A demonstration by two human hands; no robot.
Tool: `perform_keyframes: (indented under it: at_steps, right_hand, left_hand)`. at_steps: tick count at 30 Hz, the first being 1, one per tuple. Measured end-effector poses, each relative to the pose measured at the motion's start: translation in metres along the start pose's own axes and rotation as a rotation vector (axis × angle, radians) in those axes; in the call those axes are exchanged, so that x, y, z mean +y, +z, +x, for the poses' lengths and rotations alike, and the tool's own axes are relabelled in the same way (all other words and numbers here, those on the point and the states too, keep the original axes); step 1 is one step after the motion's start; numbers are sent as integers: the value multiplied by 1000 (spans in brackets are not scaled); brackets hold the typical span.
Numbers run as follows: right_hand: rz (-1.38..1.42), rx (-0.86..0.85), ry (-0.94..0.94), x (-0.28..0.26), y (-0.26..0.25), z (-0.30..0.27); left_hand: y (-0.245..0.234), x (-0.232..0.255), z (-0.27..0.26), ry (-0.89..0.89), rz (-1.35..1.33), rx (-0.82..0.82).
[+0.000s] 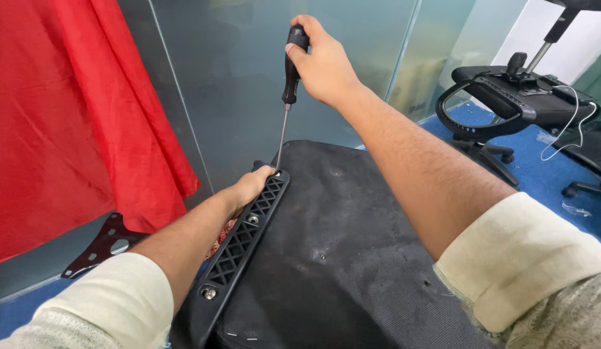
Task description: The person attaches a black plastic bracket to the underside of an office chair seat using a screwdriver. They align the bracket, insert screws, and tighten them to secure the part to the seat.
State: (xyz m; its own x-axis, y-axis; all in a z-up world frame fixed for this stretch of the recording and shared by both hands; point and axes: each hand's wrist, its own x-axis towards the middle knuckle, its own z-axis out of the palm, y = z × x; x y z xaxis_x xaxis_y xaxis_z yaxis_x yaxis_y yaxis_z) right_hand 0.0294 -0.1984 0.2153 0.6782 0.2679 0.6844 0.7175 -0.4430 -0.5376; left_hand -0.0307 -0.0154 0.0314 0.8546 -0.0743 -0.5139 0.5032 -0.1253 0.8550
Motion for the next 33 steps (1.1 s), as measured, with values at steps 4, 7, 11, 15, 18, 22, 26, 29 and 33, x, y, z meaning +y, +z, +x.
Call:
perform_keyframes:
  at_steps: [4, 7, 11, 15, 18, 22, 26, 29, 33]
  right_hand:
    - [48, -45, 59, 10, 11, 1]
    - [-88, 7, -63, 14, 15, 1]
    - [-91, 56, 64, 11, 9, 3]
    - [-21, 55, 197, 8, 11, -2]
    - [77, 29, 202, 9, 13, 3]
    - [304, -42, 169, 15, 5, 13]
    - [239, -42, 218, 18, 10, 7]
    - [-47, 33, 82, 19, 13, 5]
    - [-230, 37, -2, 18, 15, 8]
  left_hand:
    - [2, 0, 3, -25, 7, 3]
    - [2, -2, 7, -18, 58, -24]
    - [2, -1, 13, -35, -5, -14]
    - [2, -4, 15, -13, -48, -34]
    - [0, -3, 16, -20, -53, -21]
    - [1, -5, 19, -35, -58, -12]
    - [1, -8, 25, -57, -92, -26]
    - [2, -9, 27, -69, -79, -24]
    - [2, -7, 23, -70, -21, -1]
